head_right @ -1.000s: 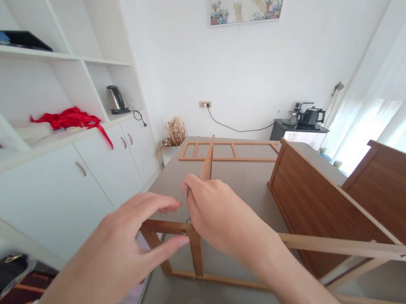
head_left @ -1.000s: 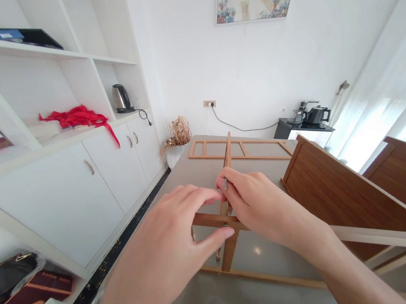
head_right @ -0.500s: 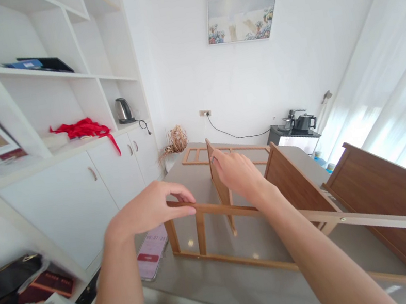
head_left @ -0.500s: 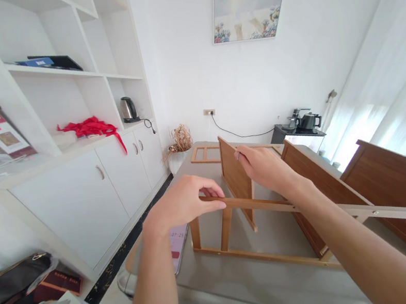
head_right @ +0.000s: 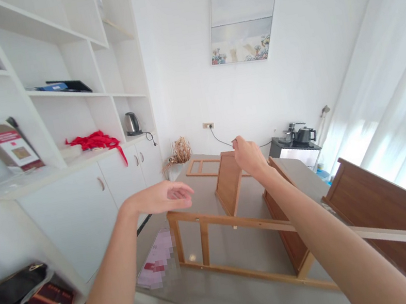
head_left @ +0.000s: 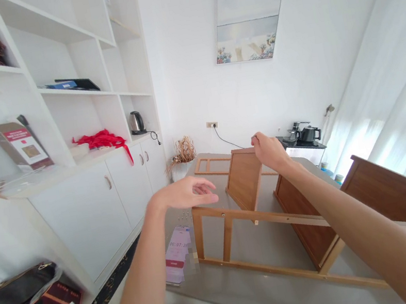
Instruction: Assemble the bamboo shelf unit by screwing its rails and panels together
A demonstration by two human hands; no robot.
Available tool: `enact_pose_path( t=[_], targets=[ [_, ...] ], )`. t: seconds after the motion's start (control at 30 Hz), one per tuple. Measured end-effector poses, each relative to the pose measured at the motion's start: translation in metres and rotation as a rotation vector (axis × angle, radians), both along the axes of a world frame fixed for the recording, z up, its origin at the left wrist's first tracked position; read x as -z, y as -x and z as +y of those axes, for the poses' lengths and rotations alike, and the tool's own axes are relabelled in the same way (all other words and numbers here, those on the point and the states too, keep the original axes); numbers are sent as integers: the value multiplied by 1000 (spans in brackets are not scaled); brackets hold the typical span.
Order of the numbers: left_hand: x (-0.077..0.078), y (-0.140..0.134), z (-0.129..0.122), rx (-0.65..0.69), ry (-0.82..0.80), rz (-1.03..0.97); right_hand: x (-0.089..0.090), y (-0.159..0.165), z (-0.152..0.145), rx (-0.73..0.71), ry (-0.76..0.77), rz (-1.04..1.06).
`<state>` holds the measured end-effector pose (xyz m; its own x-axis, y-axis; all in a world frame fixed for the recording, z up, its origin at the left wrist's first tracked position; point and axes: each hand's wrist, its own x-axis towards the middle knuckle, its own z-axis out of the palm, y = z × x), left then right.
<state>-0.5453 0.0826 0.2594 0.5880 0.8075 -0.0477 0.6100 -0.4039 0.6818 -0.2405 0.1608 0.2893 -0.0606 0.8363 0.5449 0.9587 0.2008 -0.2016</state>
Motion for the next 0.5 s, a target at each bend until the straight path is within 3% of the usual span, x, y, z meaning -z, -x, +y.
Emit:
enact_pose_path(
  t=[0.17,0.33,0.5],
  targets=[
    [7,1,52,26,35,82,-14,-19,35,108,-5,182],
    [47,-7,98,46,17,333,-25,-31,62,185,11,336],
    [86,-15,108,60,-183,416,-46,-30,75,161,-23,452]
  ],
)
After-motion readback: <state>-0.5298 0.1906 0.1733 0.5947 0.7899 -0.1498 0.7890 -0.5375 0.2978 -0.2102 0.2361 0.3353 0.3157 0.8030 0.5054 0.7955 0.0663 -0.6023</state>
